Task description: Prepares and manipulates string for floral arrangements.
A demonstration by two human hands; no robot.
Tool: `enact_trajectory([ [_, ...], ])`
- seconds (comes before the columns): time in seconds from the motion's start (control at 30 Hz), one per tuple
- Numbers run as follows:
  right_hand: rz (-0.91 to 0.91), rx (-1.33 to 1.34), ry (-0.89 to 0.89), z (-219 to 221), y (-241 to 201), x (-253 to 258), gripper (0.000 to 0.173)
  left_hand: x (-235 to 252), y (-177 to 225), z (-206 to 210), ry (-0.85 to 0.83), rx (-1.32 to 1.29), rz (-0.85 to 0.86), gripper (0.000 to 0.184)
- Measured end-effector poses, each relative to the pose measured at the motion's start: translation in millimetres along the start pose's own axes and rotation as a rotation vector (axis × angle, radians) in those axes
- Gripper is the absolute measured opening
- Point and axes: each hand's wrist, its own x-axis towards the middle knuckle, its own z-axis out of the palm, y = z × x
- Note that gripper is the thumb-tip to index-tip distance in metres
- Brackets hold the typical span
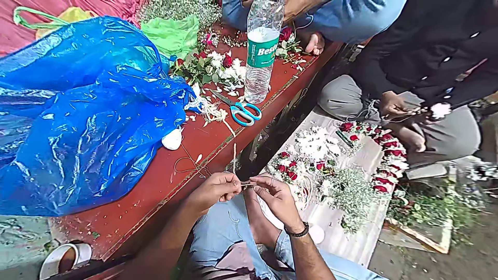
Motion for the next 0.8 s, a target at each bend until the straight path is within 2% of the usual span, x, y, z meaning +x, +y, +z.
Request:
enact_trajectory([
  [0.1, -0.042, -0.043, -0.022, 1, 2, 2, 0.017, -6, -5, -4, 0.111, 0.030, 0.045, 0.024],
  [0.2, -0.019, -0.006, -0.083, 2, 2, 2, 0.020, -10, -3, -8, 0.083, 0.058, 0.131, 0.027],
  [0.27, -0.037, -0.034, -0.043, 7, 3, 2, 0.018, -11, 2, -8, 0.052, 0.057, 0.152, 0.028],
  [0.43, -0.116, -0.069, 0.111, 13, -3, 9, 0.010, -14, 8, -7, -0.008, -0.146, 0.039, 0.033],
  [0.6, -0.096, 0.012, 0.115, 11, -5, 9, 0.009, -10, -11, -7, -0.038, -0.397, 0.036, 0.033],
  [0.7, -0.078, 0.026, 0.096, 8, -3, 7, 0.010, -9, -15, 0, -0.026, -0.442, 0.022, 0.031],
  [0.8, -0.075, 0.006, 0.130, 5, -3, 7, 0.011, -7, -16, 2, 0.026, -0.336, 0.055, 0.028],
])
